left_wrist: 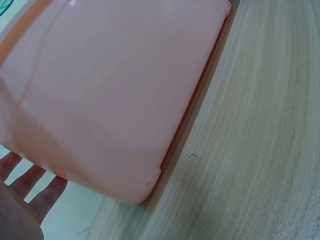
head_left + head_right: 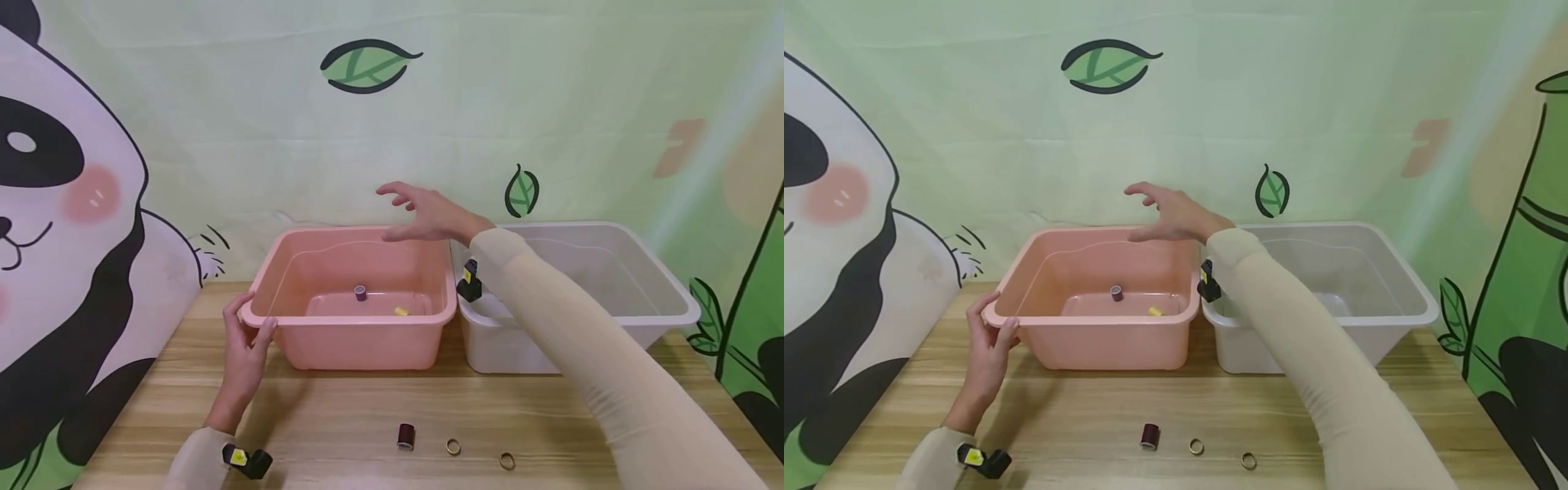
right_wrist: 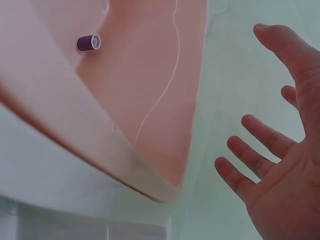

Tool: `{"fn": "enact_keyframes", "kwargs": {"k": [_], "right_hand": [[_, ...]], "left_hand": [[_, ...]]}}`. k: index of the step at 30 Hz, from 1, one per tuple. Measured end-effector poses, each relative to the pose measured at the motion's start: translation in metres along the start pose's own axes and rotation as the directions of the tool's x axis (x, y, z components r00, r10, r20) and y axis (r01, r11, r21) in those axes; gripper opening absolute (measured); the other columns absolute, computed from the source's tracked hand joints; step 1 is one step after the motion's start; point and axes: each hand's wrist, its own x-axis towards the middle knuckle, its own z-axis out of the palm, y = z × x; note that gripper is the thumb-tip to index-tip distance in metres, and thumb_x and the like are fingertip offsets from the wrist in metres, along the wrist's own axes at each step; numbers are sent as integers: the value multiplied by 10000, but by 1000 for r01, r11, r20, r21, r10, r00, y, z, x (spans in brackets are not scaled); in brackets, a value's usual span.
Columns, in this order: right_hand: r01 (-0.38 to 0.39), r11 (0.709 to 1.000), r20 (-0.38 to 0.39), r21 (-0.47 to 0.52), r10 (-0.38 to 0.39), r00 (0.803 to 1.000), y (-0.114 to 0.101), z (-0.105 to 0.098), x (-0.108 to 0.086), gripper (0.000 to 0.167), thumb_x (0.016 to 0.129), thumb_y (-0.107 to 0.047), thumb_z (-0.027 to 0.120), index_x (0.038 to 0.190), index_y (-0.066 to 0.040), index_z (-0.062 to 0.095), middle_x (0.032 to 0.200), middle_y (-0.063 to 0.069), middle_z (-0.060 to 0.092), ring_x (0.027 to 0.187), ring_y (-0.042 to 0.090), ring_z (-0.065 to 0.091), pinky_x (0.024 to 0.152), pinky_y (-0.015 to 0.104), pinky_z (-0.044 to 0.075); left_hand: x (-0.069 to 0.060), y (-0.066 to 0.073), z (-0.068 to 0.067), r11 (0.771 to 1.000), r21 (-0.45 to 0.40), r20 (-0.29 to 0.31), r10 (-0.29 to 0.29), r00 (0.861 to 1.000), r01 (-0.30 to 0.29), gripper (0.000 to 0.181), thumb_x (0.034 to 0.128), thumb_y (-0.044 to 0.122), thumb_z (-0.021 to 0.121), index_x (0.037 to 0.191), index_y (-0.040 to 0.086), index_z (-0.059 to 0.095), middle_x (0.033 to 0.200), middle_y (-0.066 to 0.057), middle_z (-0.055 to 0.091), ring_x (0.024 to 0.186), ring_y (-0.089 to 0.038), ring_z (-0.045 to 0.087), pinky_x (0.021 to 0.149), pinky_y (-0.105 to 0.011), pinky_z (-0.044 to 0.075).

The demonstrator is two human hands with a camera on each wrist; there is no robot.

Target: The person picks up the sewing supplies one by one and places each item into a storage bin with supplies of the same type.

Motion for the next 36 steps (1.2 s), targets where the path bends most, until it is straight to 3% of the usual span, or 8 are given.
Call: {"fn": "enact_keyframes", "kwargs": {"k": [13, 20, 36], "right_hand": [[25, 1000, 48, -8, -25, 999, 0, -6, -12, 883, 855, -516, 777, 1589, -292, 341, 1587, 71, 425, 1426, 331, 411, 1088, 587, 434], [60, 998, 43, 26, -61, 997, 0, -13, -32, 885, 833, -588, 777, 1573, -386, 335, 1607, 9, 385, 1436, 305, 391, 1099, 604, 416], [101, 994, -8, -35, -101, 995, 16, -38, -93, 843, 863, -480, 798, 1572, -322, 371, 1586, -75, 404, 1426, 230, 396, 1145, 553, 378]], "left_hand": [[0, 3, 0, 1000, 2, 12, -24, 1000, 24, 588, 1067, 175, 546, 1559, 219, 228, 1594, -76, 355, 1370, -341, 465, 969, -126, 462], [-1, 2, -1, 1000, -8, 4, -16, 1000, 16, 579, 1066, 153, 542, 1554, 213, 235, 1589, -81, 359, 1365, -346, 470, 963, -121, 466], [-3, 3, 2, 999, -49, -3, -12, 1000, 12, 575, 1065, 124, 533, 1557, 179, 242, 1573, -107, 356, 1311, -314, 475, 949, -123, 486]]}}
